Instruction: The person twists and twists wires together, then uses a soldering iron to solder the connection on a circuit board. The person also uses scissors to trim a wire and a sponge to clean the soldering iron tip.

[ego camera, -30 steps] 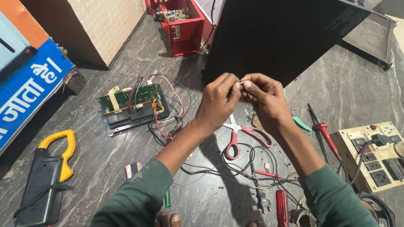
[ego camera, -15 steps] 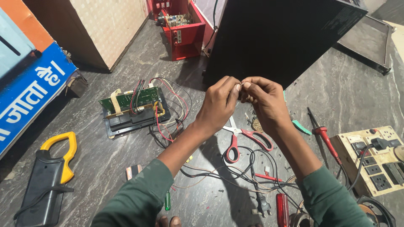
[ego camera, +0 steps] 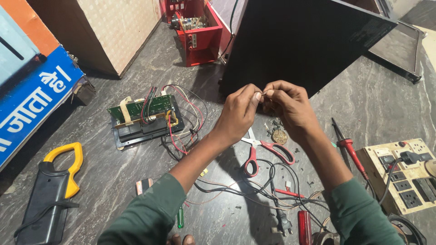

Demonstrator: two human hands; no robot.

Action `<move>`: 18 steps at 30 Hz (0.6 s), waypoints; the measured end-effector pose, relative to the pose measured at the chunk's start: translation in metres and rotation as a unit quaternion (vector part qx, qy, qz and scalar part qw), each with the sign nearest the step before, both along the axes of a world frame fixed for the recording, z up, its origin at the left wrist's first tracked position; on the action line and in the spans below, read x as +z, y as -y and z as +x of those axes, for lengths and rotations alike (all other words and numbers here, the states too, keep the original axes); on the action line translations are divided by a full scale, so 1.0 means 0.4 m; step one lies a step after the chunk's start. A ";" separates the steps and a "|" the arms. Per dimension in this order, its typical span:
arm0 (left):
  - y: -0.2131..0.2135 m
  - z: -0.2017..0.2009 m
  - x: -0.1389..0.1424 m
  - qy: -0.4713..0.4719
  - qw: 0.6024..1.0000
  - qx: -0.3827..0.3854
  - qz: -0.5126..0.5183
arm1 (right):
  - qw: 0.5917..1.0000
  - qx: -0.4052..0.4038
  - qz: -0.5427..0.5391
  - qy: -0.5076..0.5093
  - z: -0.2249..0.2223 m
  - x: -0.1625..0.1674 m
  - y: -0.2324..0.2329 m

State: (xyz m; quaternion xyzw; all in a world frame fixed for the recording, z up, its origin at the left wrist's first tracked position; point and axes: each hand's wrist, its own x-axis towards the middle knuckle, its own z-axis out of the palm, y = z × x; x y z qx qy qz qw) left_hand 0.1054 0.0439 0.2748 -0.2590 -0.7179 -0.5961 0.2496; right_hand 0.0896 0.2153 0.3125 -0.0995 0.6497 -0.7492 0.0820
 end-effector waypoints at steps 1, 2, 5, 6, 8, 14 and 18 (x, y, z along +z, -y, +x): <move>-0.001 -0.001 -0.003 0.005 1.000 0.002 -0.002 | 1.000 0.004 0.018 0.000 -0.004 0.004 -0.004; -0.002 -0.005 -0.004 0.017 1.000 0.001 0.003 | 0.999 0.008 0.037 -0.001 -0.006 0.008 -0.010; -0.002 -0.013 -0.006 0.038 0.999 -0.003 0.016 | 0.998 0.009 0.058 -0.010 -0.008 0.009 -0.012; -0.002 -0.014 -0.007 0.036 0.999 -0.005 0.019 | 0.998 0.008 0.060 -0.014 -0.009 0.008 -0.013; -0.001 -0.013 -0.004 0.058 0.998 -0.015 0.029 | 0.999 0.014 0.049 -0.002 -0.008 0.009 -0.015; 0.008 0.019 0.017 0.020 0.998 0.052 0.021 | 0.998 0.007 0.047 0.031 -0.003 0.014 -0.012; 0.012 0.036 0.036 -0.080 0.991 0.090 -0.062 | 0.998 -0.022 0.010 0.051 0.005 0.006 0.010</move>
